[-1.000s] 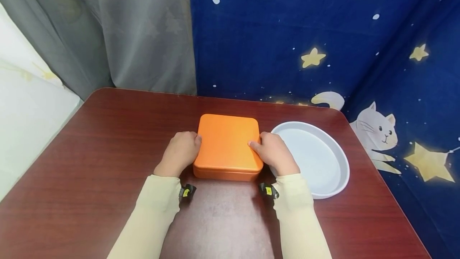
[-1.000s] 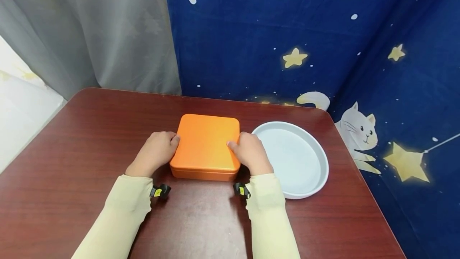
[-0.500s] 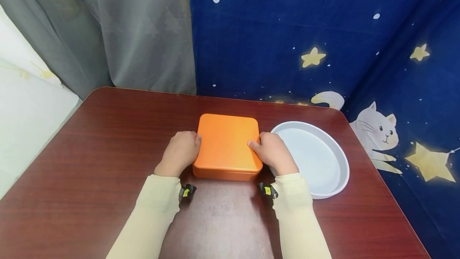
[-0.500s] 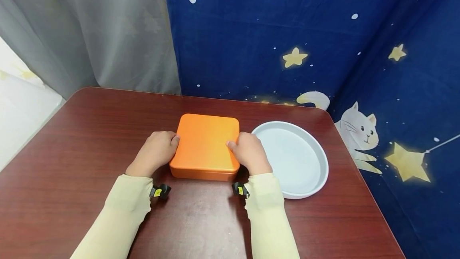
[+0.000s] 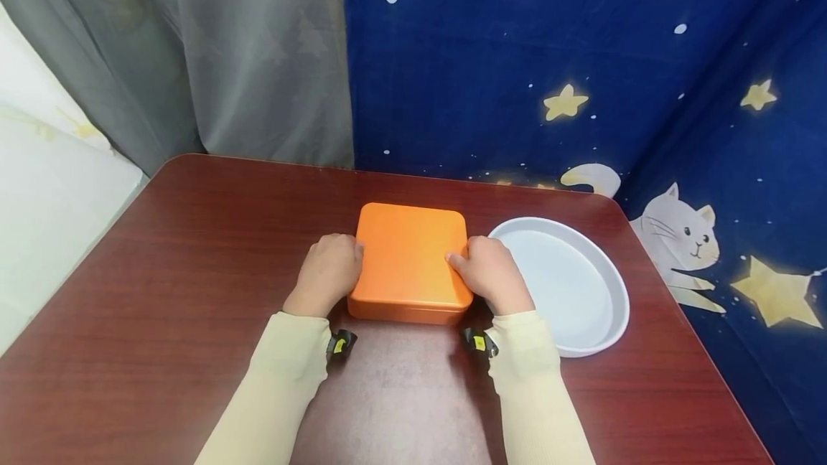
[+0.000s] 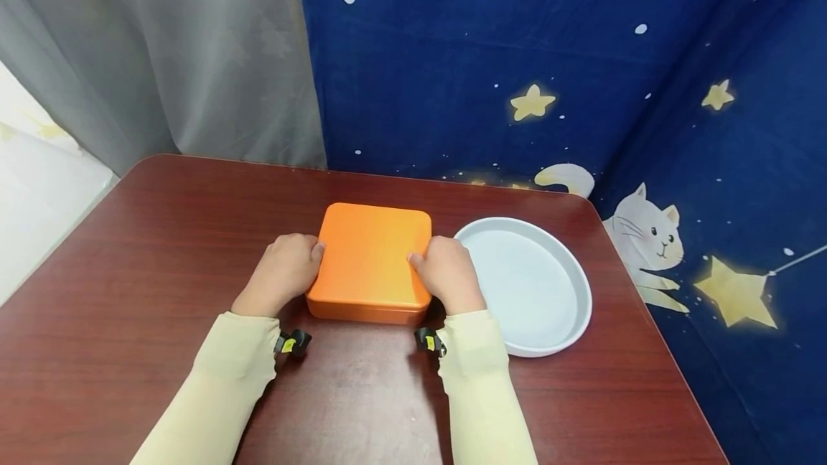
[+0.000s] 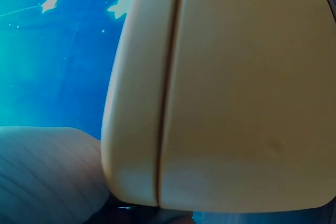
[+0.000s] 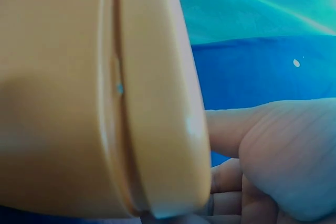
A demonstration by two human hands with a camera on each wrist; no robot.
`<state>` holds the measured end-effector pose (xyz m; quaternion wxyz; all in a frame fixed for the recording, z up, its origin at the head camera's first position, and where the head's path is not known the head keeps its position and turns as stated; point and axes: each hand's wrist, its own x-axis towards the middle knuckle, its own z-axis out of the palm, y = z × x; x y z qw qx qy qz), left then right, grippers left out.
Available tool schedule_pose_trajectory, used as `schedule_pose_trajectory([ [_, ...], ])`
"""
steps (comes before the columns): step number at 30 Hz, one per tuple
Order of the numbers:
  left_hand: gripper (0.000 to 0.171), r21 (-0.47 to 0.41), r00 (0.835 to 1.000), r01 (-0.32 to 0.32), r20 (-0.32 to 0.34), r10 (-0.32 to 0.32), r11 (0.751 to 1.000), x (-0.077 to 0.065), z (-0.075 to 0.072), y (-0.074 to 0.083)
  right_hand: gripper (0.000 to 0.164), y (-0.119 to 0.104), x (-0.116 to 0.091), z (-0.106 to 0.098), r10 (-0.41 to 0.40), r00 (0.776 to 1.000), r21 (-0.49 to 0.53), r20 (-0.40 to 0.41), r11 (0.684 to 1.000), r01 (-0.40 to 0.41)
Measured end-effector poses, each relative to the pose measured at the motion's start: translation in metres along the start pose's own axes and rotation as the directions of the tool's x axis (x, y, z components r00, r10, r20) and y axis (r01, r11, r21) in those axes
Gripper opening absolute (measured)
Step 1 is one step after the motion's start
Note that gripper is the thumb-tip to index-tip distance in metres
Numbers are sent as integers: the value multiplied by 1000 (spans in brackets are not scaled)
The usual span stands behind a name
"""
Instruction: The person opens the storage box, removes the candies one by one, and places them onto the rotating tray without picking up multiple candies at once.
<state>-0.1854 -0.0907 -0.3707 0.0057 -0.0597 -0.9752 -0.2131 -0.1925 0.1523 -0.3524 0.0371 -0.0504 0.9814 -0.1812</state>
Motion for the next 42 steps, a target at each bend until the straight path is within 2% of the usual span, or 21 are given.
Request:
schedule_pose_trajectory([
  [9,33,27,1000,1,2,-1,1000,2,-2,5,35,-4,-2,-4,15,1000,-79,-22,997,-16],
  [20,35,28,1000,9,5,-9,1000,2,-3,5,34,-3,-2,-4,26,999,-51,-24,998,-28],
  [32,33,-36,999,32,25,-31,999,4,-2,0,33,-2,-1,-2,37,999,-33,-14,999,-37],
  [42,33,-48,999,22,29,-21,999,4,-1,-1,33,-1,-1,-1,52,999,-5,1,999,-52],
])
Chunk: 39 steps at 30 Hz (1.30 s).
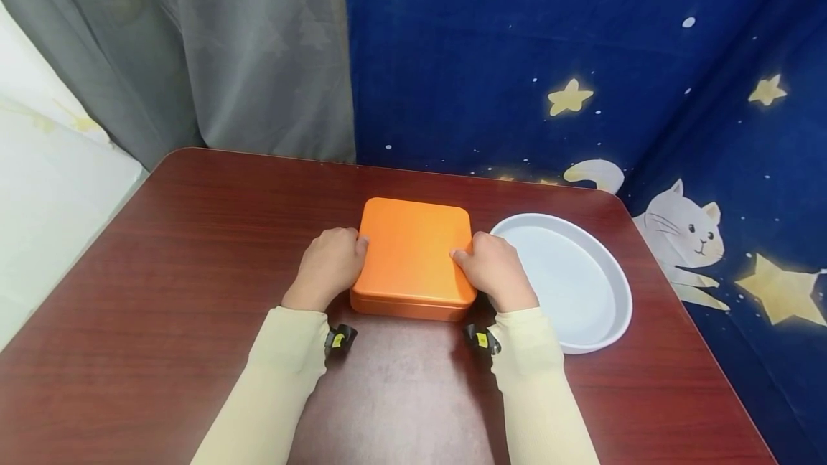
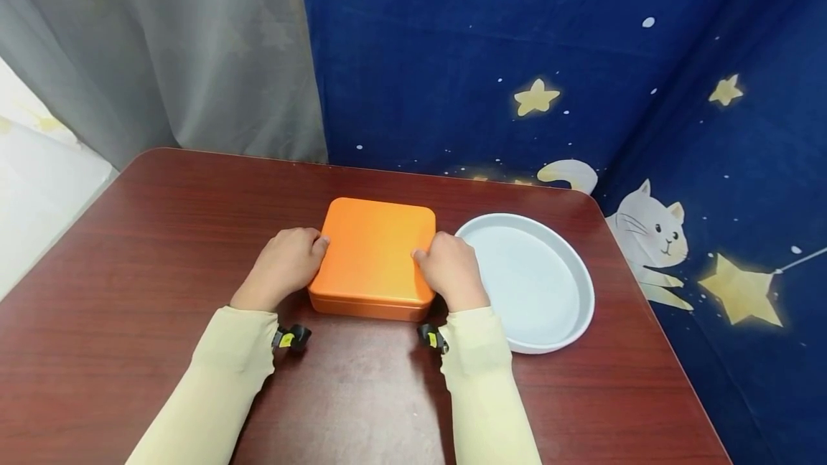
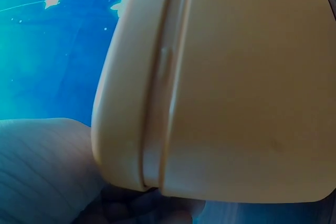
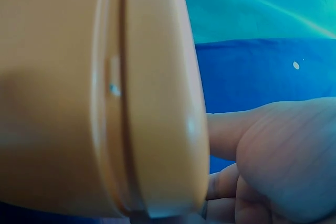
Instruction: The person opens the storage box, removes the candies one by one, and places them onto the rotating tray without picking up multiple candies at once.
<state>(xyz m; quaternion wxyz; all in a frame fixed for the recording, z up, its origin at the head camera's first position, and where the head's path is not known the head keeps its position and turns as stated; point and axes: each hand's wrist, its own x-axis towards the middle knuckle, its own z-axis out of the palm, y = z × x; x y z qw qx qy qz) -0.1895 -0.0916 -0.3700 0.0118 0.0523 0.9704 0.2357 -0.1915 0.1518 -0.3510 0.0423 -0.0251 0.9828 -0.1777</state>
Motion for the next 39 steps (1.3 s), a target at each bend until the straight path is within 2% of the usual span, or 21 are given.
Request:
schedule_pose_trajectory([
  [15,38,24,1000,8,4,-8,1000,-3,0,5,34,2,-2,-3,50,998,100,40,994,-54],
  [26,40,33,1000,25,5,-25,999,-4,1,7,35,4,-3,-5,50,997,105,62,993,-56],
  [35,45,37,1000,27,14,-28,999,-5,0,9,36,4,-3,-5,63,997,159,34,985,-68],
  [39,43,28,1000,27,11,-28,999,-6,-2,8,35,4,-3,-5,49,998,149,26,987,-52],
])
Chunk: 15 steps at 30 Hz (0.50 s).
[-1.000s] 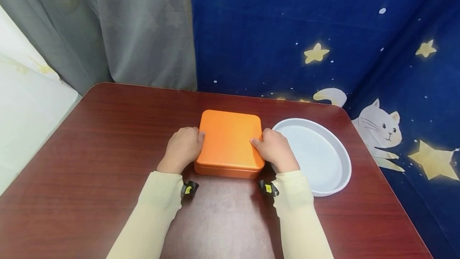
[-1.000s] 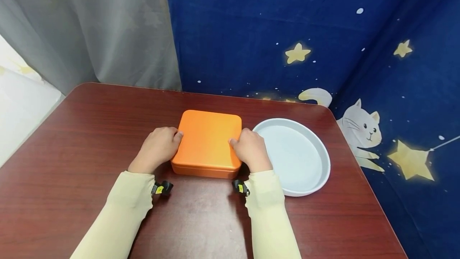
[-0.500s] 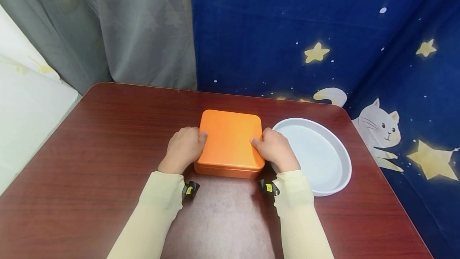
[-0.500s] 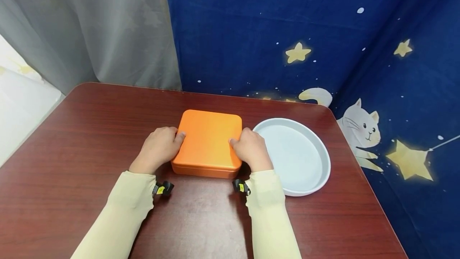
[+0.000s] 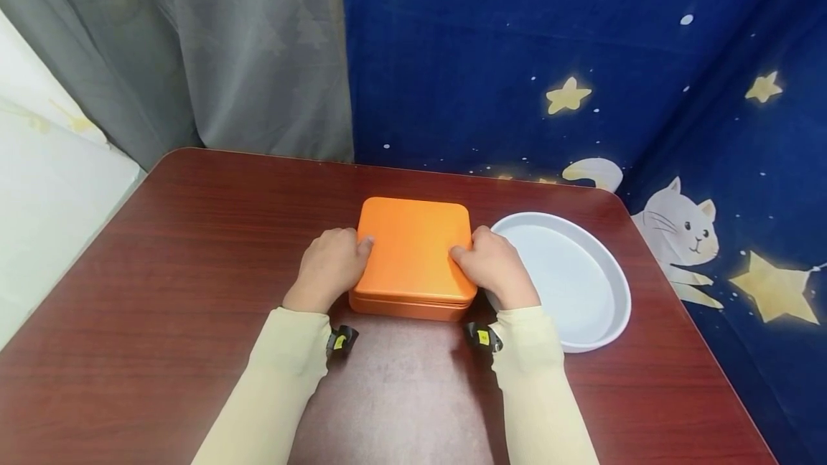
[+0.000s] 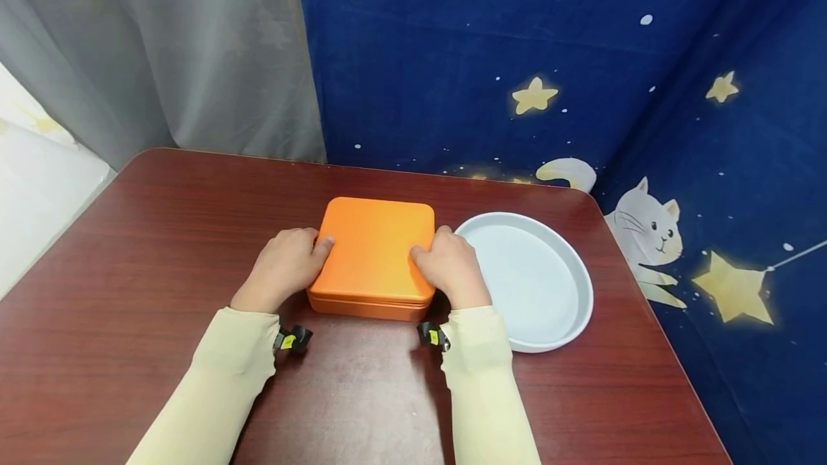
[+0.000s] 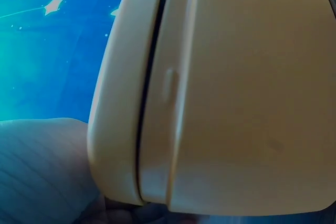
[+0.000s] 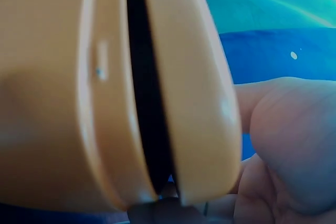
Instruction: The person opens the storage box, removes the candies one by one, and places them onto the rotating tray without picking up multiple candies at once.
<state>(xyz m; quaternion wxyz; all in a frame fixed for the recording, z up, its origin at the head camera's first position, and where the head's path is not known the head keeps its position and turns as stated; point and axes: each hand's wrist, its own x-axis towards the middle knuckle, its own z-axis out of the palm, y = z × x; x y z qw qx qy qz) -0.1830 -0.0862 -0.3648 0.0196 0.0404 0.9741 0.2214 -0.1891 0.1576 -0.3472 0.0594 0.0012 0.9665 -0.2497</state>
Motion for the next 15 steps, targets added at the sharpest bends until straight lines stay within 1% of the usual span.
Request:
schedule_pose_trajectory([
  [8,43,-38,999,41,-7,-42,998,-2,0,0,38,0,0,0,-15,1000,-26,-3,1000,15],
  [10,44,-47,999,40,-11,-40,998,-2,0,0,38,0,0,0,-19,1000,-30,-5,999,19],
  [15,46,-79,998,19,-51,-23,997,-1,-2,2,38,0,-1,-3,-25,999,-23,-20,999,25],
])
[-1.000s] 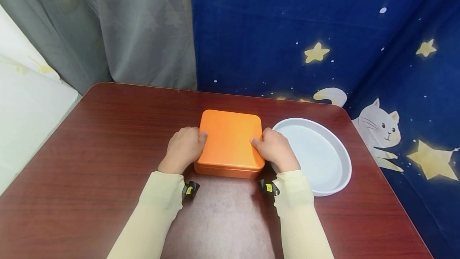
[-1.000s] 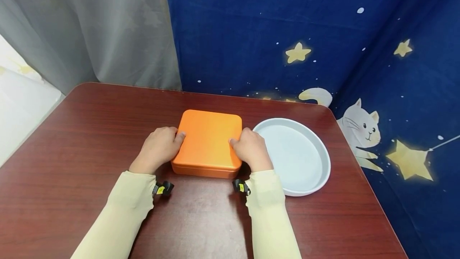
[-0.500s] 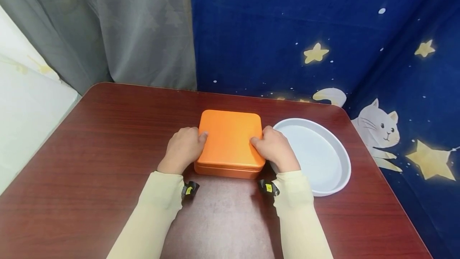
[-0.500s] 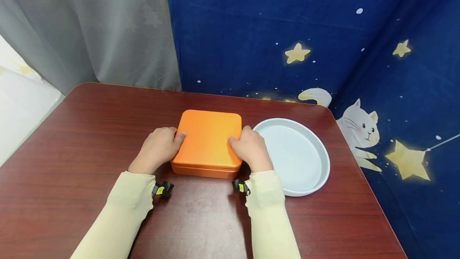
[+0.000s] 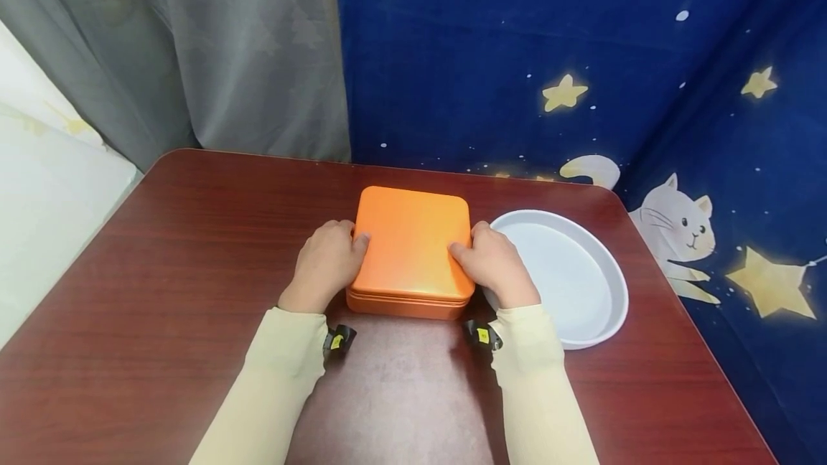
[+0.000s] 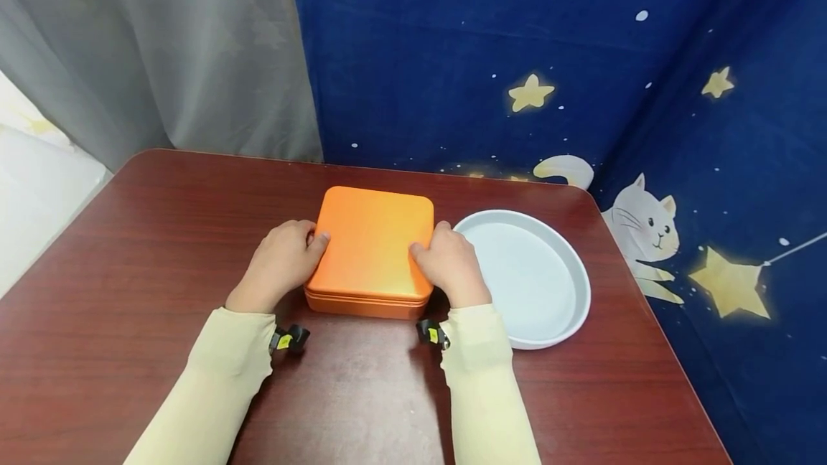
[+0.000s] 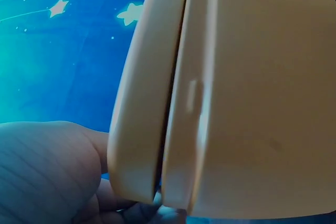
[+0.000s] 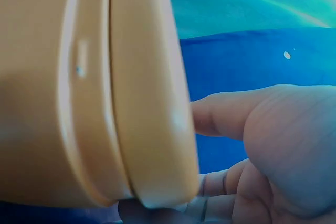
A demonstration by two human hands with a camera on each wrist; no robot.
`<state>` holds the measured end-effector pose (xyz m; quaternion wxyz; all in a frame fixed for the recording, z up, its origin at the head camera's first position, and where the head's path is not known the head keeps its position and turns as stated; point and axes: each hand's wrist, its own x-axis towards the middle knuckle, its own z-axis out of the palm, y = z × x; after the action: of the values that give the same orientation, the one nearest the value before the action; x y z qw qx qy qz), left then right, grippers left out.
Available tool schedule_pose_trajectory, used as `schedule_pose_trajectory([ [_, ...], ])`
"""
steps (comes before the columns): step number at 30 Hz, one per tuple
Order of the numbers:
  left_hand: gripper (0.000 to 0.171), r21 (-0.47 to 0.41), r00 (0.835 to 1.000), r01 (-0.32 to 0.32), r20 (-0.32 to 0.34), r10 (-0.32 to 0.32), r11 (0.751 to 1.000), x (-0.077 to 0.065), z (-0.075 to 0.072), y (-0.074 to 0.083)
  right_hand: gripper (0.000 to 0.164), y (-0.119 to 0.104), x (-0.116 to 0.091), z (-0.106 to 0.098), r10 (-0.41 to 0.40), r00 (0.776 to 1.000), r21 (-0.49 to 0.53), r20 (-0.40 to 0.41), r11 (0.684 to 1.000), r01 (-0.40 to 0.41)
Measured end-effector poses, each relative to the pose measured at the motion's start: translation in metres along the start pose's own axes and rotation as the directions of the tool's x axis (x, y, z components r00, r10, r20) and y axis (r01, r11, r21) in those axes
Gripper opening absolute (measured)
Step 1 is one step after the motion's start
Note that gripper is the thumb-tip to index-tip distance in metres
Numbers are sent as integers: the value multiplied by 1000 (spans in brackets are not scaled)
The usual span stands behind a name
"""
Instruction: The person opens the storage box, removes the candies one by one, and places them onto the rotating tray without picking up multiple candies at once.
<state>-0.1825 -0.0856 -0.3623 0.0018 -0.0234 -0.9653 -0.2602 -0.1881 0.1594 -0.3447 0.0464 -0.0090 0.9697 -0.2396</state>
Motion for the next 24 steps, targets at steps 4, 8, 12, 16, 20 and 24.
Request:
schedule_pose_trajectory([
  [4,44,-31,1000,-13,-24,12,999,1,-1,1,38,0,0,-2,2,1000,10,0,1000,-2],
  [8,42,-55,999,-32,-39,30,998,1,0,2,38,1,0,-3,2,1000,15,-8,1000,-2],
  [12,40,-62,997,-47,-69,42,997,-1,-2,3,39,1,-1,-6,5,1000,22,-8,1000,-5],
  [16,36,-75,990,-82,-122,73,994,-3,-7,6,40,0,-2,-11,7,1000,30,-19,1000,-7],
  [20,36,-118,985,-110,-144,92,987,-5,-11,8,42,0,-4,-17,-3,999,45,-40,999,5],
  [24,38,-159,985,-110,-151,86,981,-6,-17,7,47,-1,-4,-20,-31,999,58,-45,998,33],
])
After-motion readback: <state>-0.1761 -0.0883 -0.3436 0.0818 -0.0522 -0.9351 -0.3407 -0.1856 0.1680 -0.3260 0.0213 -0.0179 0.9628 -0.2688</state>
